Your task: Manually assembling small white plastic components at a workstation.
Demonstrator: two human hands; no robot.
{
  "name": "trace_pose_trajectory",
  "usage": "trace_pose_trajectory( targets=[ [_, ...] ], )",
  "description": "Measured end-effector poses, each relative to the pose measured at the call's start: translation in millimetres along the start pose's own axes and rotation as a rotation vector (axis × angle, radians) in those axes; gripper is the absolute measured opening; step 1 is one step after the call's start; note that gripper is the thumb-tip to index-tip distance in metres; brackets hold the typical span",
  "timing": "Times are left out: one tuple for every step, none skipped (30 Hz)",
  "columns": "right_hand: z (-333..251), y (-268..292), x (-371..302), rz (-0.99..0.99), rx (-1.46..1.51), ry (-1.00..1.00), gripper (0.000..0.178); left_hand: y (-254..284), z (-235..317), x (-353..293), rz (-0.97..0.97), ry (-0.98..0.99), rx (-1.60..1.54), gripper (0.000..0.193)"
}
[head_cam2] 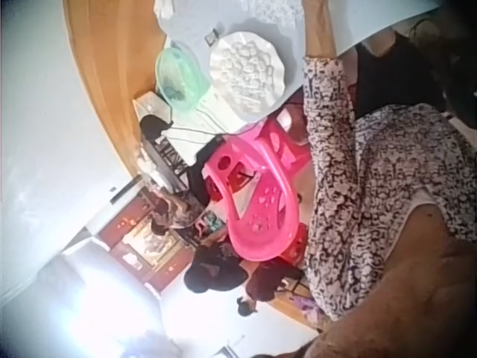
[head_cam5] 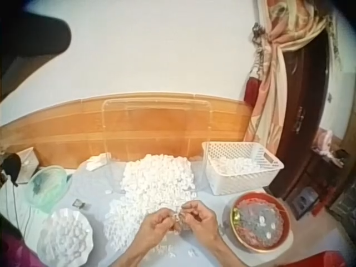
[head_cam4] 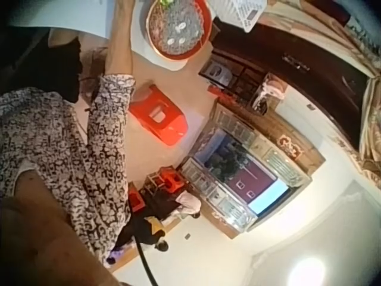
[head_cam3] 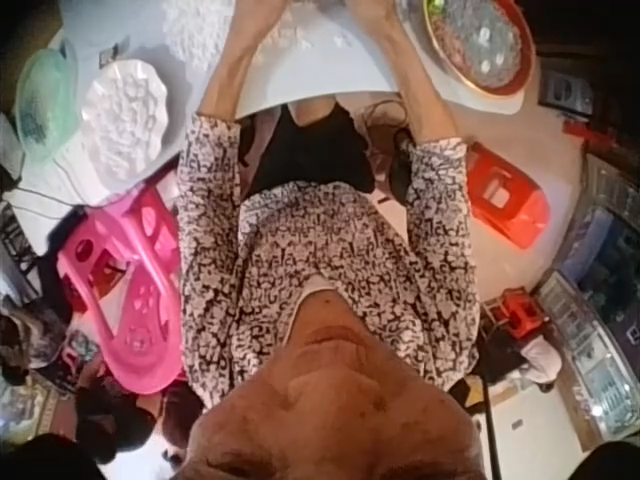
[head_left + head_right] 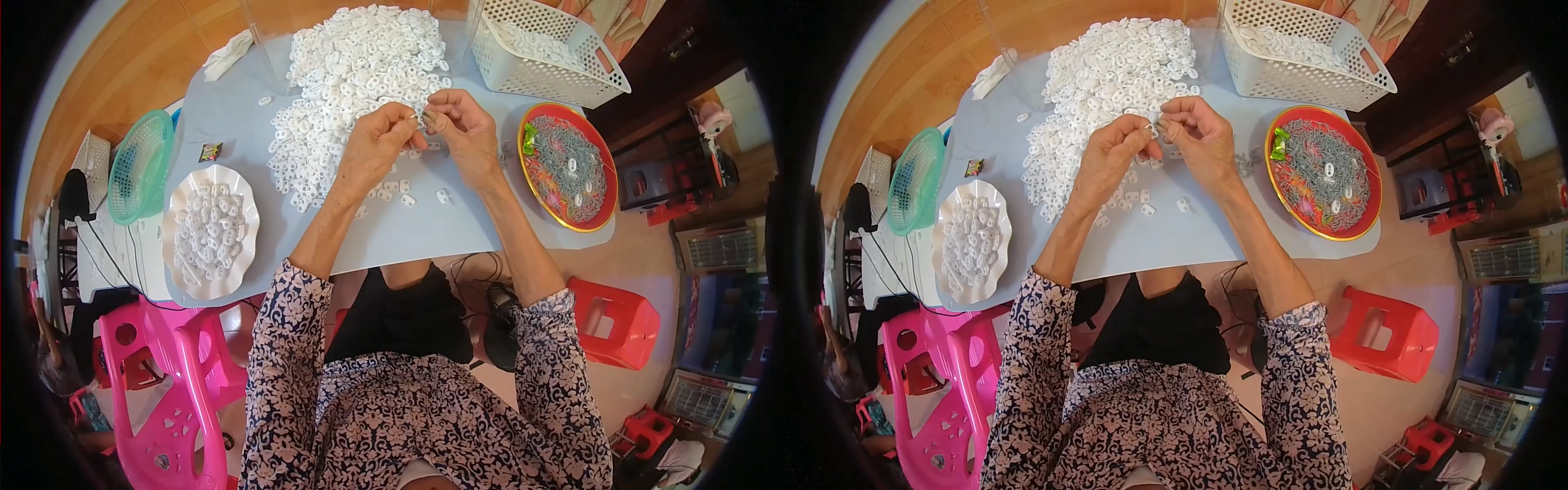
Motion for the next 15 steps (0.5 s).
trace_pose_trajectory(
  targets=[
    [0.3,0.9,0.6,0.006,0.001,0.004,0.018,-1.1,0.0,0.7,-0.010,-0.007,0.016,0.013],
    [0.7,1.8,0.8,0.012,0.001,0.007,0.018,-0.8,-0.6,1.7,-0.010,-0.006,0.015,0.013],
    [0.5,0.7,0.5,0.011,0.002,0.003,0.018,1.0,-0.8,1.9,0.003,-0.006,0.042,0.012],
    [-2.1,-0.7,0.8,0.004,-0.010,0.030,0.018,2.3,-1.0,1.8,0.016,-0.006,0.069,0.012],
    [-4.7,-2.3,0.9,-0.003,-0.023,0.057,0.018,2.2,-1.5,1.6,0.017,-0.003,0.068,0.012],
    [-4.7,-3.1,0.4,-0.003,-0.023,0.054,0.018,1.9,0.1,1.1,0.038,-0.024,0.064,0.012],
    [-5.6,-4.8,0.1,-0.008,-0.045,0.064,0.019,2.0,1.3,0.2,0.058,-0.046,0.061,0.012],
    [-6.4,-5.8,-0.6,-0.013,-0.068,0.075,0.019,2.0,0.6,-0.7,0.058,-0.043,0.061,0.012],
    [-6.4,-6.0,-0.9,-0.011,-0.068,0.076,0.019,3.0,-1.3,-0.6,0.062,-0.015,0.113,0.012],
    [-6.5,-5.6,-1.3,-0.005,-0.082,0.076,0.016,3.7,-2.9,-0.7,0.066,0.012,0.165,0.012],
    [-7.0,-5.1,-1.5,0.000,-0.095,0.077,0.013,4.2,-2.9,0.1,0.065,0.011,0.167,0.012],
    [-7.2,-4.4,-1.5,0.001,-0.094,0.079,0.013,3.0,-4.8,2.1,0.021,0.026,0.082,0.013],
    [-4.6,-3.2,-1.6,0.000,-0.078,0.043,0.009,1.6,-6.2,2.9,-0.023,0.041,-0.002,0.013],
    [-2.2,-2.5,-2.0,-0.001,-0.062,0.007,0.007,2.5,-6.5,2.6,-0.023,0.040,0.000,0.013],
    [-2.6,-0.9,-2.2,0.000,-0.062,0.009,0.007,1.6,-7.4,2.8,-0.041,0.055,-0.040,0.014]
  ],
)
Point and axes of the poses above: each hand's wrist, its own x-axis towards the middle knuckle, its own y-axis out of the back of the hand, z = x × y, the point moved 7 cm from there along x, towards the middle knuckle, and after that the axes turned 10 degrees about y, right-handed, at the moved point
